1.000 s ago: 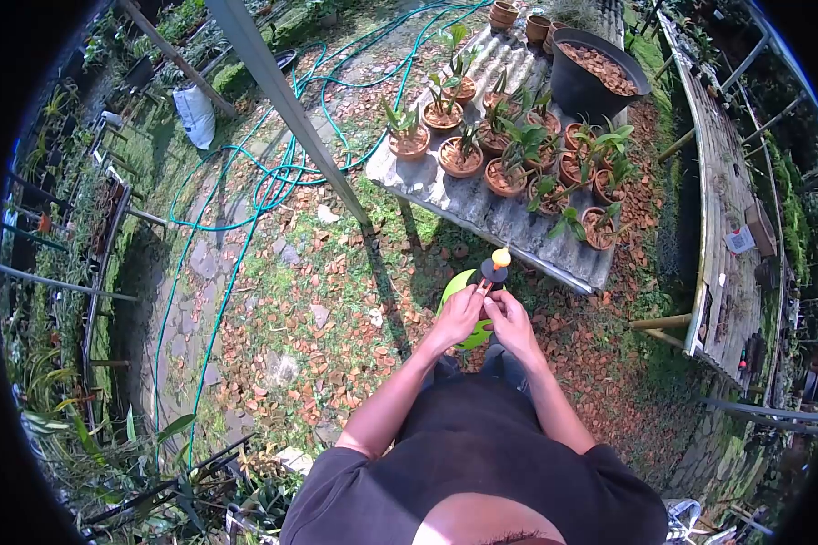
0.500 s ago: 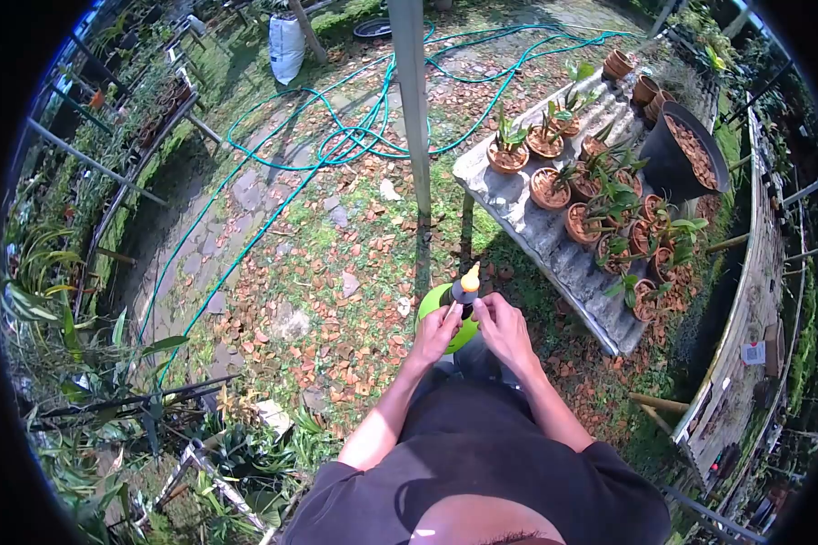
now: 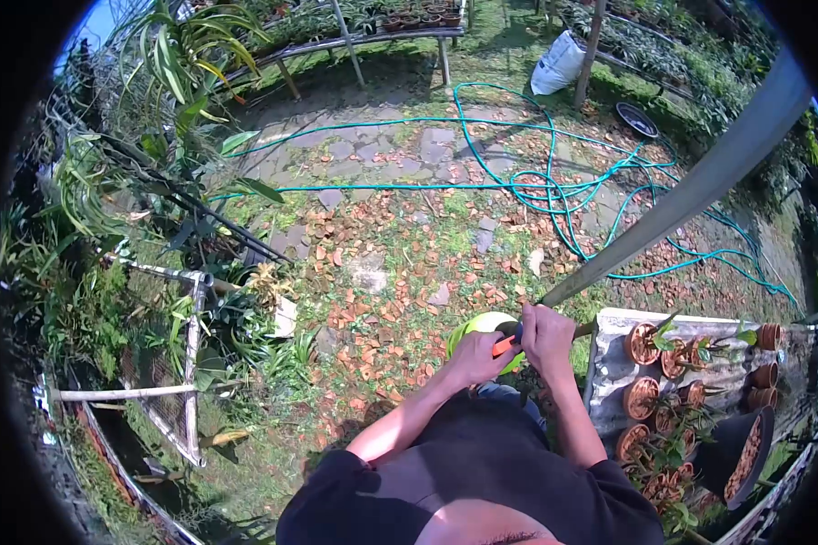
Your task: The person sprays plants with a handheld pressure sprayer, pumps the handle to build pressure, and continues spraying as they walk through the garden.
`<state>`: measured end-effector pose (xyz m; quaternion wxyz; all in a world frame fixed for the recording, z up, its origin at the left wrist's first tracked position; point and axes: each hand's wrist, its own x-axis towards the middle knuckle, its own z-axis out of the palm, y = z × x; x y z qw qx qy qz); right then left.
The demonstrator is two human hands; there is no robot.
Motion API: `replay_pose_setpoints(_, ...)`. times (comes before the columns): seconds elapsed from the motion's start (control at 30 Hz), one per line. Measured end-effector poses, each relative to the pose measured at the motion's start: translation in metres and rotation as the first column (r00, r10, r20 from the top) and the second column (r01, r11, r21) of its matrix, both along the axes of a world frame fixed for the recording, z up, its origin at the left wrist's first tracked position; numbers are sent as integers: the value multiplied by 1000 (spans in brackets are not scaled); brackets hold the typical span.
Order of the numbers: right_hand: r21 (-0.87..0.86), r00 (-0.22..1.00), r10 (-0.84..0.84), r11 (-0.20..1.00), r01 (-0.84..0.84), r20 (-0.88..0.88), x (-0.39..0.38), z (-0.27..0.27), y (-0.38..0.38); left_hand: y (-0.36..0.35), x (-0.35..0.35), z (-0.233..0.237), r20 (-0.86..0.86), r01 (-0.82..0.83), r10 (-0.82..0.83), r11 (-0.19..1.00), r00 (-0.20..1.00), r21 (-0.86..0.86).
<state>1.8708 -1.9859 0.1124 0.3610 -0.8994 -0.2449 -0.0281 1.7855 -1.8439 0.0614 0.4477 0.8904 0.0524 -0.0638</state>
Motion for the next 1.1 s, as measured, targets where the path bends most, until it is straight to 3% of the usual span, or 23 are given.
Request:
replay_pose_setpoints(0.07,-48,986,165,985,-165,10,32,-12,9,10,5,-23,61,-135,133,990,989,39)
replay_pose_setpoints(0.1,-305,966,198,921,-241,-164,50,-3,14,18,8,-28,58,-152,149,986,987,62)
replay_pose_setpoints(0.13,-322,940,289,886,-335,-183,68,13,19,28,15,-32,57,-171,167,981,984,87)
replay_pose_setpoints(0.23,-113,978,201,975,-194,51,91,-6,75,49,42,-14,131,-352,348,936,928,9)
replay_pose_setpoints(0.27,-197,964,243,956,-219,109,101,-27,95,56,52,-6,164,-379,373,925,913,7)
replay_pose_setpoints(0.3,-190,948,317,933,-305,36,123,-38,106,66,60,-14,50,-452,450,890,892,53)
replay_pose_setpoints(0.37,-185,880,444,863,-470,-167,173,-25,128,99,67,-7,66,-494,489,860,870,132)
replay_pose_setpoints(0.4,-19,836,429,886,-463,-341,180,29,143,115,70,-28,53,-499,498,849,866,174)
replay_pose_setpoints(0.47,142,898,393,918,-370,-199,195,15,186,143,88,-33,112,-565,554,809,825,165)
replay_pose_setpoints(0.5,-64,908,420,906,-419,-6,194,-41,217,156,100,-30,127,-593,579,785,805,181)
replay_pose_setpoints(0.53,-143,881,474,872,-469,-1,201,-64,237,166,112,-31,141,-622,606,761,783,186)
replay_pose_setpoints(0.6,-16,764,603,782,-623,-228,253,-57,259,195,120,-50,110,-639,631,744,768,196)
replay_pose_setpoints(0.67,58,679,613,758,-650,-403,286,13,284,215,135,-55,52,-681,680,725,731,102)
replay_pose_setpoints(0.73,126,772,547,833,-538,-322,291,-12,322,235,166,-46,43,-679,678,734,734,18)
replay_pose_setpoints(0.77,-198,814,565,820,-537,136,286,-77,343,244,180,-41,42,-682,681,728,731,72)
replay_pose_setpoints(0.8,-220,774,611,788,-575,167,298,-110,355,253,194,-36,46,-690,691,714,722,120)
replay_pose_setpoints(0.87,-19,664,697,686,-728,-270,346,-86,370,265,203,-48,-38,-712,716,697,697,84)
replay_pose_setpoints(0.9,8,556,752,597,-802,-354,365,-50,376,271,203,-33,9,-717,717,697,697,13)
replay_pose_setpoints(0.93,90,561,700,657,-749,-442,381,-22,386,275,214,-37,8,-746,746,666,666,3)
replay_pose_setpoints(1.0,132,738,610,789,-600,-290,368,-25,410,285,244,-56,11,-795,795,606,606,-4)
replay_pose_setpoints(1.03,-162,754,630,777,-609,186,366,-96,423,289,267,-70,52,-758,758,641,650,120)
replay_pose_setpoints(1.07,-76,672,730,669,-740,-122,377,-110,430,288,274,-31,-15,-816,818,575,576,49)
replay_pose_setpoints(1.1,-24,579,763,599,-800,-286,401,-100,438,291,280,-39,-9,-820,825,563,565,100)
